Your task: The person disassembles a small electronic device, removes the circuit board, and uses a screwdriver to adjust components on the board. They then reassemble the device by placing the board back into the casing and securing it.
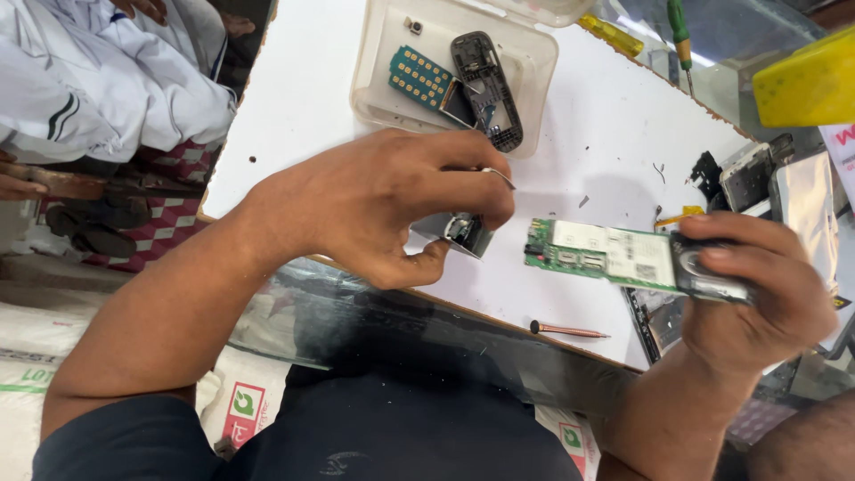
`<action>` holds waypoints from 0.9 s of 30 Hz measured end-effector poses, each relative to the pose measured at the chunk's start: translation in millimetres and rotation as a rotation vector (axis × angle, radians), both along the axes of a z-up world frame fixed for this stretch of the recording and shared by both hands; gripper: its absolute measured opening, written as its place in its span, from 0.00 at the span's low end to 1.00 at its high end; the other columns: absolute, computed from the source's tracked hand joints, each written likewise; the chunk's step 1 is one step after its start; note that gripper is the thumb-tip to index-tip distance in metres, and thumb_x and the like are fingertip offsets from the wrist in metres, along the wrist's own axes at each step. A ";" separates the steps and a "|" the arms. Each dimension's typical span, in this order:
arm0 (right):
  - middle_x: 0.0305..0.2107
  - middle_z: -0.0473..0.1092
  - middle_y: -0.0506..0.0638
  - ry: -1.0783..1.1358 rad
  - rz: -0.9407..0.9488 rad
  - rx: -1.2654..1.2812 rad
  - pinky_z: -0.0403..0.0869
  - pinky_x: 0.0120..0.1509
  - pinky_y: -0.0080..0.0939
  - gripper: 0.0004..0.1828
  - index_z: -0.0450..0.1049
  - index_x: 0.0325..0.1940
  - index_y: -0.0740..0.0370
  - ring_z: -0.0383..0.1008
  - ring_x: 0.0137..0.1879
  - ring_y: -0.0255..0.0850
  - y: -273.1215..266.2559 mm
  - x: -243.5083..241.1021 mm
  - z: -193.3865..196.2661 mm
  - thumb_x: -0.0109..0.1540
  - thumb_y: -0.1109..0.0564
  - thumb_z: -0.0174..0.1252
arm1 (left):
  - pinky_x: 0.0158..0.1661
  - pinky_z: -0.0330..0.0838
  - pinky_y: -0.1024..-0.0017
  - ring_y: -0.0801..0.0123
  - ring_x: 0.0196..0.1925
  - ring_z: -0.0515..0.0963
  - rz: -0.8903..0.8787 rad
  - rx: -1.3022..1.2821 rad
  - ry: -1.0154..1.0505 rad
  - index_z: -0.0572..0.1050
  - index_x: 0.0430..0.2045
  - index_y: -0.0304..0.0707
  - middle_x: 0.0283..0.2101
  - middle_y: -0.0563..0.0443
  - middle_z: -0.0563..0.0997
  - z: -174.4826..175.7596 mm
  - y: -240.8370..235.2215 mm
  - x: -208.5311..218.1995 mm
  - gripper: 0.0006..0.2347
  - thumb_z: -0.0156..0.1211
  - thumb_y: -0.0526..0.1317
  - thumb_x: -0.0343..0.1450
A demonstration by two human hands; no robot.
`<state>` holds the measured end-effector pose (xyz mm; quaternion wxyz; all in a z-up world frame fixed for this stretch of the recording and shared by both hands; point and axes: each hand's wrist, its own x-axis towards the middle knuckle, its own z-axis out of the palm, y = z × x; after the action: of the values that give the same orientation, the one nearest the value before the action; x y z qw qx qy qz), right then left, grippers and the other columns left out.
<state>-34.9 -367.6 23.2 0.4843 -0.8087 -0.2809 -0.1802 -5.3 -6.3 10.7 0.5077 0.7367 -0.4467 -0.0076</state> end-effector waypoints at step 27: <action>0.37 0.75 0.64 -0.114 0.382 -0.690 0.77 0.40 0.41 0.12 0.76 0.44 0.74 0.80 0.39 0.47 106.3 50.4 111.8 0.57 0.74 0.66 | 0.58 0.71 0.68 0.65 0.50 0.76 -0.263 -0.105 0.319 0.70 0.48 0.31 0.45 0.47 0.77 -19.0 -3.0 6.4 0.24 0.57 0.37 0.56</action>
<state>15.5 -261.4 135.0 0.1926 -0.8458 -0.4969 -0.0264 1.1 -9.3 -8.3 0.6042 0.6341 -0.4527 -0.1671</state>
